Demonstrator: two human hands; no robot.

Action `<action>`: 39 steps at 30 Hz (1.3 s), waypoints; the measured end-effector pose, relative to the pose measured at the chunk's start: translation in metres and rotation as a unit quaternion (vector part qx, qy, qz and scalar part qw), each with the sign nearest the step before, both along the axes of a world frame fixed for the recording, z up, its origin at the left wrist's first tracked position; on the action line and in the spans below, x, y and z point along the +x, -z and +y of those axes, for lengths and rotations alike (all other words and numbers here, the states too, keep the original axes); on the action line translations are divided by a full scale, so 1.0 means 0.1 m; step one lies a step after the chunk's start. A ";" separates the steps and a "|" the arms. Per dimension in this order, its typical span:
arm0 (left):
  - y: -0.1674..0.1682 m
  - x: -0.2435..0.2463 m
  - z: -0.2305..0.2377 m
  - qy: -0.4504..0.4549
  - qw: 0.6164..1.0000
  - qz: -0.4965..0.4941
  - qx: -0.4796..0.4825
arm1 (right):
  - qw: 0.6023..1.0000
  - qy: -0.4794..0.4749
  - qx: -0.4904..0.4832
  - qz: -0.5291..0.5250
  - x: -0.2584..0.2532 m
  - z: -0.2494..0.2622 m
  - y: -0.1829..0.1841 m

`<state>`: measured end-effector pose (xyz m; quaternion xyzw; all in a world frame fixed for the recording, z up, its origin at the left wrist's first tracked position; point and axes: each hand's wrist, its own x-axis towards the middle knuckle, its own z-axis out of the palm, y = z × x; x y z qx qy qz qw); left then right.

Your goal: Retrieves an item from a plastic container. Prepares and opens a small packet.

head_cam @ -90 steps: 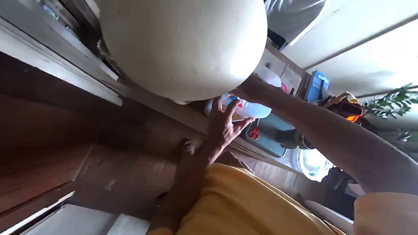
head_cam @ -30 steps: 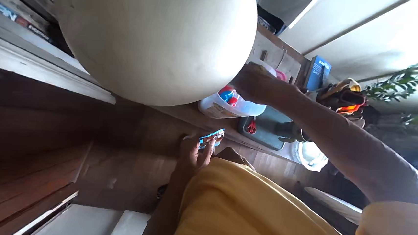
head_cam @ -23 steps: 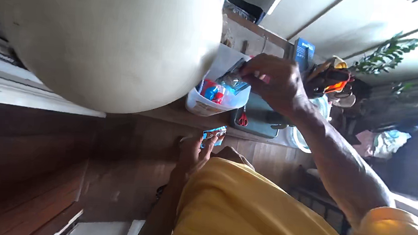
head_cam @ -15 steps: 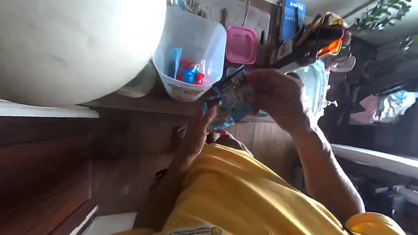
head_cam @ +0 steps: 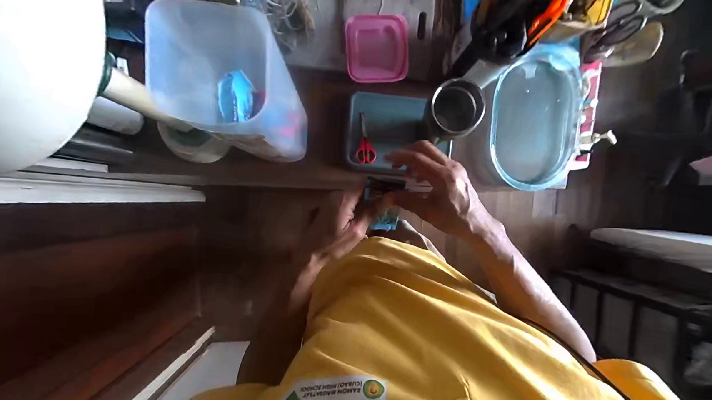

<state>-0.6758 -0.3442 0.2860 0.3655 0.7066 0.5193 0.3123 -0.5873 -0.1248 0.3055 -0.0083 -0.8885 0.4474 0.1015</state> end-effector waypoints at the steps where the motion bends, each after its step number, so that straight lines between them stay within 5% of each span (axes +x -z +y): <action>1: -0.04 0.06 0.10 0.007 1.000 0.016 -0.015 | 0.999 -0.023 -0.036 0.007 0.05 0.07 0.04; 5: -0.05 0.35 0.42 -0.044 0.999 0.008 -0.017 | 0.979 0.014 -0.203 -0.014 0.35 0.26 0.18; 13: -0.04 0.69 0.73 -0.146 0.984 -0.076 0.074 | 0.827 0.061 -0.559 -0.009 0.76 0.56 0.36; 17: -0.05 0.63 0.79 -0.192 0.968 -0.084 0.135 | 0.792 0.072 -0.605 -0.034 0.88 0.54 0.41; 25: 0.02 0.31 0.63 -0.142 0.970 -0.114 0.158 | 0.782 0.102 -0.615 0.000 0.86 0.22 0.43; 29: 0.08 0.31 0.62 -0.209 0.965 -0.080 0.138 | 0.847 0.161 -0.504 0.054 0.81 -0.01 0.41; 33: 0.14 0.39 0.51 -0.201 0.927 -0.312 0.054 | 0.964 0.185 -0.095 0.165 0.84 -0.23 0.32; 36: 0.12 0.43 0.44 -0.102 0.881 -0.454 0.092 | 0.968 0.096 0.094 0.211 0.71 -0.25 0.44; 39: -0.01 0.44 0.49 -0.142 0.899 -0.402 0.104 | 0.966 0.042 0.122 0.225 0.58 -0.31 0.55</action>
